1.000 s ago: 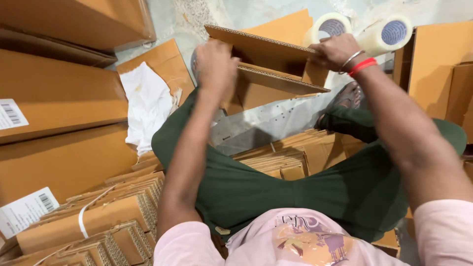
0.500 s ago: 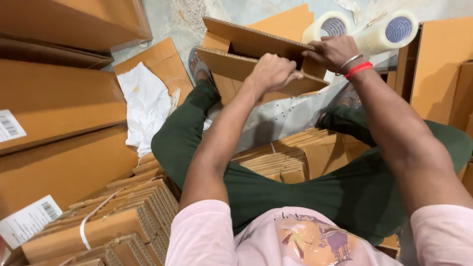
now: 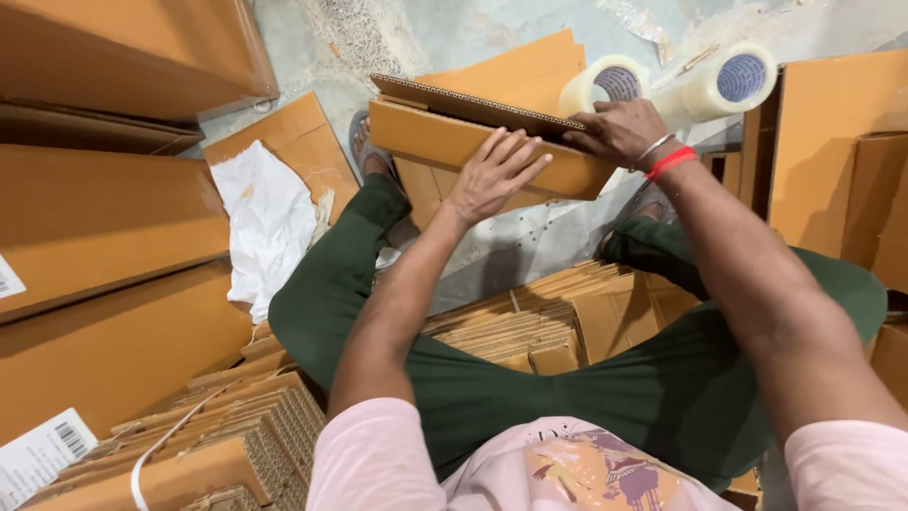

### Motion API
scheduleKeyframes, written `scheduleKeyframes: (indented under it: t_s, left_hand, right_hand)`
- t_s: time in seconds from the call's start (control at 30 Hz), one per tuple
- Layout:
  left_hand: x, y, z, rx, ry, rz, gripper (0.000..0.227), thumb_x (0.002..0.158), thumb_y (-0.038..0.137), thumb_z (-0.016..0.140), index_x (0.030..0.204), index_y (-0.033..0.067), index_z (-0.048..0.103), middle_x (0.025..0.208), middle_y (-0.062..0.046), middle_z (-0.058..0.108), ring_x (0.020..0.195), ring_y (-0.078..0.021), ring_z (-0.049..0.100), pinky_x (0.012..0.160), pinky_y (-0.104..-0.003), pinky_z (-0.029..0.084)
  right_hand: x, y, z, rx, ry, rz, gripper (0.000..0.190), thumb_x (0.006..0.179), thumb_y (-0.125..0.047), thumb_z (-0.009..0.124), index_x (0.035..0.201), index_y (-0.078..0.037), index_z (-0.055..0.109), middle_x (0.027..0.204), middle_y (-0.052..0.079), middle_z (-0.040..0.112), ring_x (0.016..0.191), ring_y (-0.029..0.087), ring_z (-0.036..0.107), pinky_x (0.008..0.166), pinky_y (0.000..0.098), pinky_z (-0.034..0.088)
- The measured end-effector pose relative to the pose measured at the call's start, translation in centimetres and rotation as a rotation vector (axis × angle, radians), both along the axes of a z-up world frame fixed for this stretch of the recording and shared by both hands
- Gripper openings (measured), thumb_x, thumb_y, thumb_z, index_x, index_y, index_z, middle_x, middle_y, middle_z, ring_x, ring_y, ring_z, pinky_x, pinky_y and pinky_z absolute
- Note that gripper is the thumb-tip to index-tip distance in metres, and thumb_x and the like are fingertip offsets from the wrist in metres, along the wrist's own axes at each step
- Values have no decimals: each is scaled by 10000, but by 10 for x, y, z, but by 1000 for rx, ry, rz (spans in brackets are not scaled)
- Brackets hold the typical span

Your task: The person is folding and taping cardboard boxes for packaging.

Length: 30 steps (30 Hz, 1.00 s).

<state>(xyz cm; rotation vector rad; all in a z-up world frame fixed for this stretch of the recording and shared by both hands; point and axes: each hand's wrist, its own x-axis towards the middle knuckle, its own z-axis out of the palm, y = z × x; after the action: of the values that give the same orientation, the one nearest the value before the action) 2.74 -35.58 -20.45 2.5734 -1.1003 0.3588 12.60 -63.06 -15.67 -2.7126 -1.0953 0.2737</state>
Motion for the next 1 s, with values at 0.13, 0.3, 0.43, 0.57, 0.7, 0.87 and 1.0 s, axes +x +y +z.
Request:
scheduleKeyframes:
  t_s: [0.13, 0.3, 0.43, 0.57, 0.7, 0.87, 1.0]
  left_hand:
    - [-8, 5, 9, 99, -74, 76, 569, 975, 162, 569, 1540, 206, 515, 1617, -67, 416, 1491, -305, 408, 1234, -511, 323]
    - [7, -11, -4, 174, 11, 160, 588, 987, 132, 558, 1567, 110, 464, 1638, -117, 411, 1501, -362, 380, 1236, -485, 318]
    - [14, -27, -14, 224, 132, 187, 580, 1009, 151, 568, 1569, 37, 471, 1536, -202, 470, 1455, -399, 422, 1201, -475, 347]
    - [37, -32, -13, 170, 162, 239, 716, 811, 246, 735, 1454, 6, 529, 1381, -237, 529, 1360, -420, 466, 1111, -490, 431]
    - [47, -27, -7, -5, 315, 225, 754, 739, 280, 874, 1383, 26, 574, 1312, -221, 554, 1287, -386, 529, 1052, -444, 518]
    - [47, -25, 1, -25, 410, 259, 734, 724, 294, 882, 1354, 53, 592, 1330, -188, 558, 1232, -373, 575, 957, -429, 560]
    - [43, -33, -3, 4, 435, 310, 699, 771, 282, 858, 1382, 67, 594, 1353, -184, 553, 1228, -366, 587, 892, -438, 578]
  right_hand:
    - [14, 5, 13, -16, 25, 61, 410, 1040, -543, 560, 1188, -209, 747, 856, 93, 693, 701, 331, 676, 610, 450, 522]
    - [33, 2, 17, -76, -12, 179, 410, 1047, -525, 526, 1223, -218, 734, 850, 62, 670, 680, 293, 668, 560, 432, 507]
    - [38, -7, -7, -103, -48, 132, 429, 1060, -532, 523, 1264, -222, 737, 840, 80, 673, 648, 277, 665, 533, 398, 515]
    - [50, -5, -2, -63, -69, 81, 479, 1069, -580, 524, 1257, -207, 759, 882, 90, 705, 691, 282, 678, 580, 400, 530]
    - [69, 14, 13, -148, 123, -27, 548, 927, -650, 627, 1168, -182, 777, 821, 141, 722, 704, 331, 696, 589, 453, 548]
    - [77, 30, 2, 290, 170, -217, 287, 1128, -382, 582, 1231, -180, 757, 913, 159, 711, 828, 361, 686, 782, 460, 534]
    - [23, 49, 6, 393, 10, -328, 208, 1122, -243, 617, 1303, -196, 708, 934, 143, 696, 844, 364, 678, 753, 453, 533]
